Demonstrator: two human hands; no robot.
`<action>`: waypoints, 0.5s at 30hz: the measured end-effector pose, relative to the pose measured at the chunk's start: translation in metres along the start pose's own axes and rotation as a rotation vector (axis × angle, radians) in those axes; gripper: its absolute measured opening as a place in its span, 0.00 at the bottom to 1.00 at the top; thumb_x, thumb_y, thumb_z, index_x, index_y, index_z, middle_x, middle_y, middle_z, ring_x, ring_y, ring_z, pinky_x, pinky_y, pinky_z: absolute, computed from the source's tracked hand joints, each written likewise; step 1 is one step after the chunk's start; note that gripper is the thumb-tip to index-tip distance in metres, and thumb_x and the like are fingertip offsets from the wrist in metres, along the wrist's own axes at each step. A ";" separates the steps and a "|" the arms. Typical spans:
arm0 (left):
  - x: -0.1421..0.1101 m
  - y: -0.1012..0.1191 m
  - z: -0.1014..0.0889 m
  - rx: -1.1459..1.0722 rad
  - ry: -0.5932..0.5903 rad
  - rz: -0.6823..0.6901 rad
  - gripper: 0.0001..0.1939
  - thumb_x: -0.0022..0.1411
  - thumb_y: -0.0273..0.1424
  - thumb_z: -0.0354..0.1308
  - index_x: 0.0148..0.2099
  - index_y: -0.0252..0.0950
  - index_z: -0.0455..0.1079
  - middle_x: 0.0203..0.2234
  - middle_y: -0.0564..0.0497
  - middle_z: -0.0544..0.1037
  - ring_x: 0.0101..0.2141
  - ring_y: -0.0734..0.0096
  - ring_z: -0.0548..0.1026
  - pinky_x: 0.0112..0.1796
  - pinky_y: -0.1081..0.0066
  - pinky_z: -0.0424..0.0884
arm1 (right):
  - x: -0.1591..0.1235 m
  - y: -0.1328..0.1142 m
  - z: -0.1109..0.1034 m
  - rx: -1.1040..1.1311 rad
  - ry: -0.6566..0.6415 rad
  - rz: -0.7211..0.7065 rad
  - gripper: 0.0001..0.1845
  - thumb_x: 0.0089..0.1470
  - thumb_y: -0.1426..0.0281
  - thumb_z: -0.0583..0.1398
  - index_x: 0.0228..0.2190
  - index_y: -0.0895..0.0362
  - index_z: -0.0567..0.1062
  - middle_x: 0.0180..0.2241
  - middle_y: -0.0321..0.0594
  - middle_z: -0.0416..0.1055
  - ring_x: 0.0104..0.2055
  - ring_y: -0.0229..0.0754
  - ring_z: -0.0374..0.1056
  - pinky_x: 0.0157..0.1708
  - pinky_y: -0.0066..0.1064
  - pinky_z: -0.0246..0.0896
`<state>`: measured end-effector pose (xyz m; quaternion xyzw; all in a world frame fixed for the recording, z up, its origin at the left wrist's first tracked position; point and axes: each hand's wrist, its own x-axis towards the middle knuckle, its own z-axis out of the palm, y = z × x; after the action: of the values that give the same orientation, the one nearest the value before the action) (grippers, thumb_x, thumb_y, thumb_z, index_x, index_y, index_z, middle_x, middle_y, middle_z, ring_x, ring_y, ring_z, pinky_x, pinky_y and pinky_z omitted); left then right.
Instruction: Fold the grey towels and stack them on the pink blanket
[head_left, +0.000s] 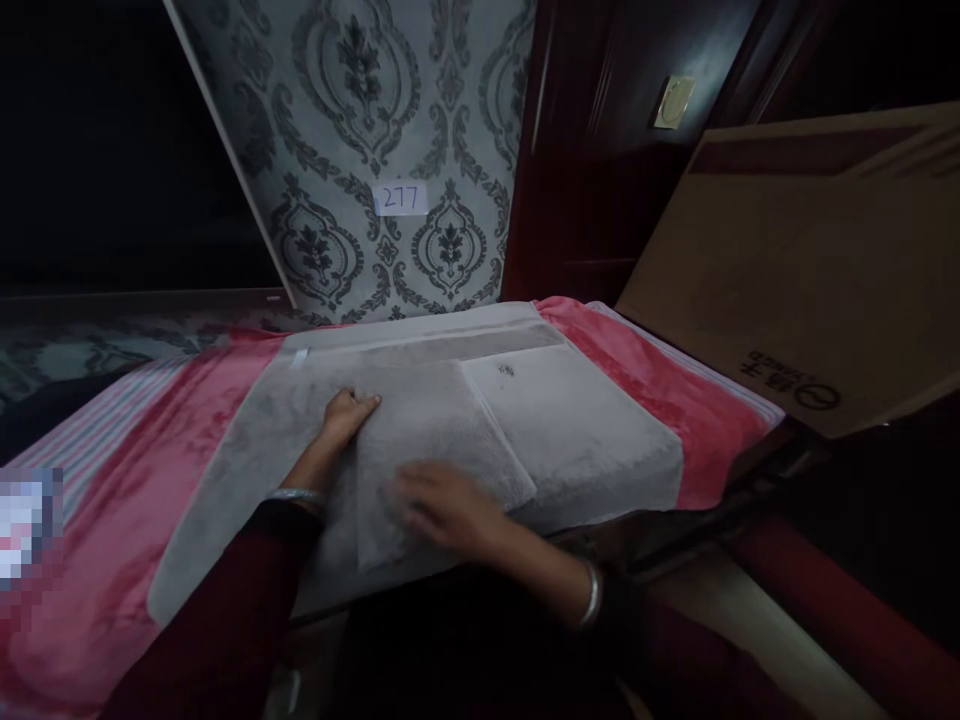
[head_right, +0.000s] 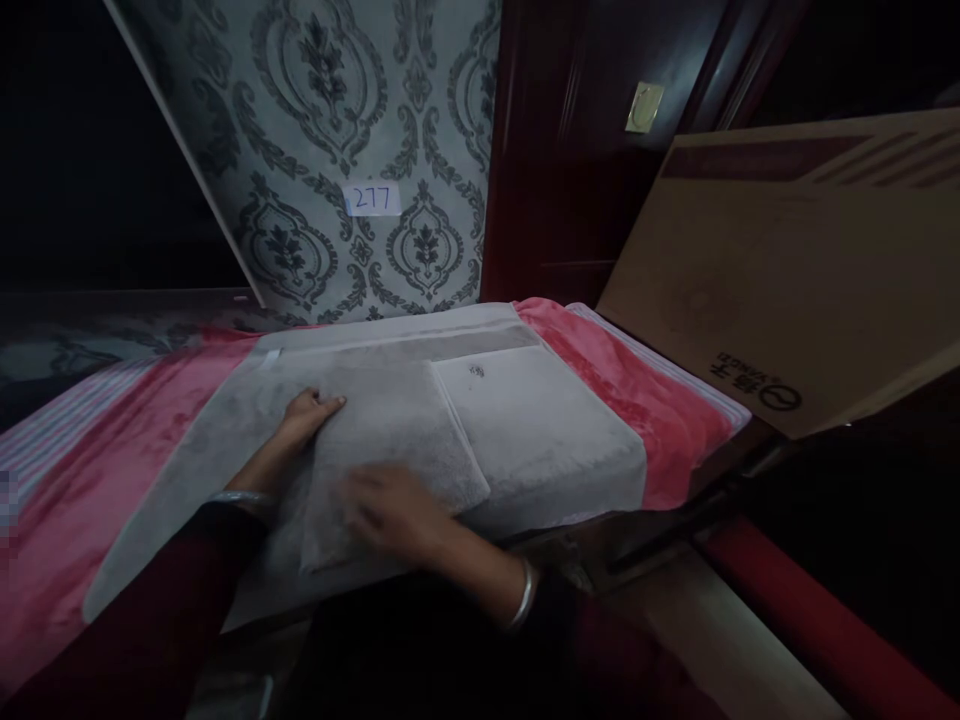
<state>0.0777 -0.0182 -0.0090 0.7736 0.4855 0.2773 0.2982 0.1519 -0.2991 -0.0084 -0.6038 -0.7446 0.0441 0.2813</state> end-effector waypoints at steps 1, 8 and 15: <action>-0.005 0.000 0.001 0.006 0.012 -0.027 0.21 0.50 0.41 0.67 0.45 0.36 0.73 0.35 0.41 0.81 0.44 0.46 0.80 0.43 0.58 0.76 | 0.001 0.016 -0.014 -0.020 0.078 0.138 0.22 0.65 0.69 0.55 0.58 0.58 0.72 0.59 0.46 0.72 0.62 0.44 0.65 0.64 0.37 0.57; -0.030 -0.010 0.010 -0.146 0.027 -0.028 0.42 0.51 0.38 0.68 0.66 0.35 0.61 0.53 0.39 0.78 0.54 0.48 0.76 0.54 0.57 0.73 | 0.040 0.102 -0.070 -0.188 0.051 0.870 0.36 0.66 0.63 0.55 0.70 0.58 0.53 0.57 0.56 0.71 0.57 0.54 0.70 0.55 0.42 0.63; -0.028 -0.034 0.019 -0.343 -0.035 0.082 0.48 0.51 0.38 0.69 0.71 0.39 0.55 0.65 0.39 0.68 0.63 0.49 0.68 0.62 0.56 0.65 | 0.059 0.119 -0.039 -0.147 0.047 0.784 0.33 0.64 0.73 0.54 0.68 0.52 0.59 0.59 0.46 0.71 0.60 0.44 0.68 0.57 0.33 0.62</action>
<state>0.0614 -0.0354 -0.0505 0.7353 0.3939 0.3544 0.4225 0.2677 -0.2235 -0.0028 -0.8616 -0.4521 0.0809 0.2163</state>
